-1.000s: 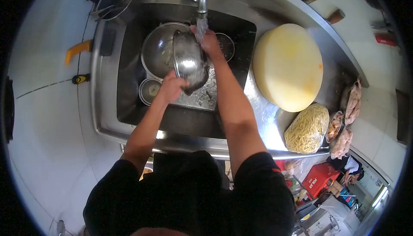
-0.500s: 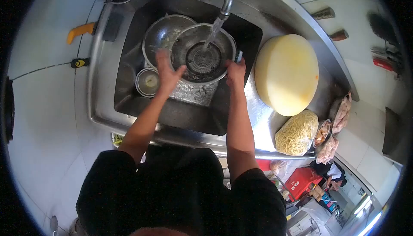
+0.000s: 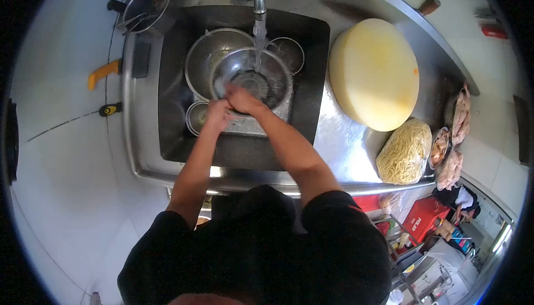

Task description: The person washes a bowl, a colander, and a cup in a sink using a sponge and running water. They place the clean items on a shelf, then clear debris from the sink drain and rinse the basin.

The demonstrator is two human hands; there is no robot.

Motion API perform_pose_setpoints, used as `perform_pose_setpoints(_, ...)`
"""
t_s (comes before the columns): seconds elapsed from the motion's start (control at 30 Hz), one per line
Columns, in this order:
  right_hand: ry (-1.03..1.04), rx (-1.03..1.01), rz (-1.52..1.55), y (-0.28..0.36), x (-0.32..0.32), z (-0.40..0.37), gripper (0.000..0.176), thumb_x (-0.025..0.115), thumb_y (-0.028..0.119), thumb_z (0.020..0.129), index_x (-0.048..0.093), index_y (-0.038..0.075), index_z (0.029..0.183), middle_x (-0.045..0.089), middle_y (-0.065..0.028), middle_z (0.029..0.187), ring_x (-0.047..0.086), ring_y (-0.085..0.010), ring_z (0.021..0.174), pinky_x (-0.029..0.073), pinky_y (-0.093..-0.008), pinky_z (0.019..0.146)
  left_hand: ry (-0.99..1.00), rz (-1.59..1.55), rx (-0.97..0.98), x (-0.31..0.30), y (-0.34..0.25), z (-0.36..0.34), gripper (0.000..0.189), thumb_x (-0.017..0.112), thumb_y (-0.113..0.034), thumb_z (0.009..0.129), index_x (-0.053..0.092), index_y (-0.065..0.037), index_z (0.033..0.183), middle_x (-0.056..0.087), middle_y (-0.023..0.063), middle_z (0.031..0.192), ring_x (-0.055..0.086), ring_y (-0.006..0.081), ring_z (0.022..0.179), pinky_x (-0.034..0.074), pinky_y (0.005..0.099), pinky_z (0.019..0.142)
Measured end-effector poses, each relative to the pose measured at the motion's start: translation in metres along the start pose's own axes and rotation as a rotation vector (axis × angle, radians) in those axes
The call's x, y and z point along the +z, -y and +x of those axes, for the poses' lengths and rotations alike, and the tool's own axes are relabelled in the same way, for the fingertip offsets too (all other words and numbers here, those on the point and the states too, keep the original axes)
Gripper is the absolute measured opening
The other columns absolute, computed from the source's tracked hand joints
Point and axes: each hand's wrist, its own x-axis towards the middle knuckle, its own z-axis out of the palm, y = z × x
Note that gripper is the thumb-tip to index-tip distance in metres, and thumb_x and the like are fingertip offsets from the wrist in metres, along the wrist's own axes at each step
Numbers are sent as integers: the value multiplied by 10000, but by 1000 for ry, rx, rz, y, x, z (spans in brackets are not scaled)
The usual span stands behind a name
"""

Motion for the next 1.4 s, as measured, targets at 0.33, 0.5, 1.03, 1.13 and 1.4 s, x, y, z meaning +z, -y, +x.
perform_pose_setpoints(0.33,-287,-39,-179,48,-45,-23,329,528,49,803,692,82,1087,616,-207,1231,551,-385,1179,427,-435,1027,-53,156,-37,-8,7,22,333,594,-9,714,535,-68,1037,551,99,870,567,252,681,584,504,639)
perform_pose_setpoints(0.5,-130,-51,-886,-11,-103,-41,305,589,115,800,709,149,1078,650,-146,1188,531,-316,1232,384,-514,1017,-198,113,43,3,-18,-18,71,569,11,720,549,-27,776,520,90,762,542,258,606,548,553,576)
perform_pose_setpoints(1.03,-698,286,-300,19,-125,-342,445,668,75,661,650,65,1105,583,-164,1019,569,-353,992,463,-440,884,-89,1732,707,152,-129,-23,469,520,-89,870,586,-202,1320,570,116,1343,576,340,1183,442,469,1028)
perform_pose_setpoints(1.13,-722,361,-489,-11,-110,-373,471,685,78,645,649,84,1115,577,-164,1089,537,-351,1082,426,-457,936,-10,1806,1226,143,-131,-3,525,519,-18,853,589,-232,1328,574,93,1349,520,313,1266,404,485,1070)
perform_pose_setpoints(1.4,-741,-25,-233,39,-97,-343,509,670,74,718,600,69,1222,584,-208,1218,541,-395,1139,446,-487,962,-265,1329,1436,135,-107,-103,512,502,11,819,652,-203,1260,608,137,1306,622,372,1098,506,465,924)
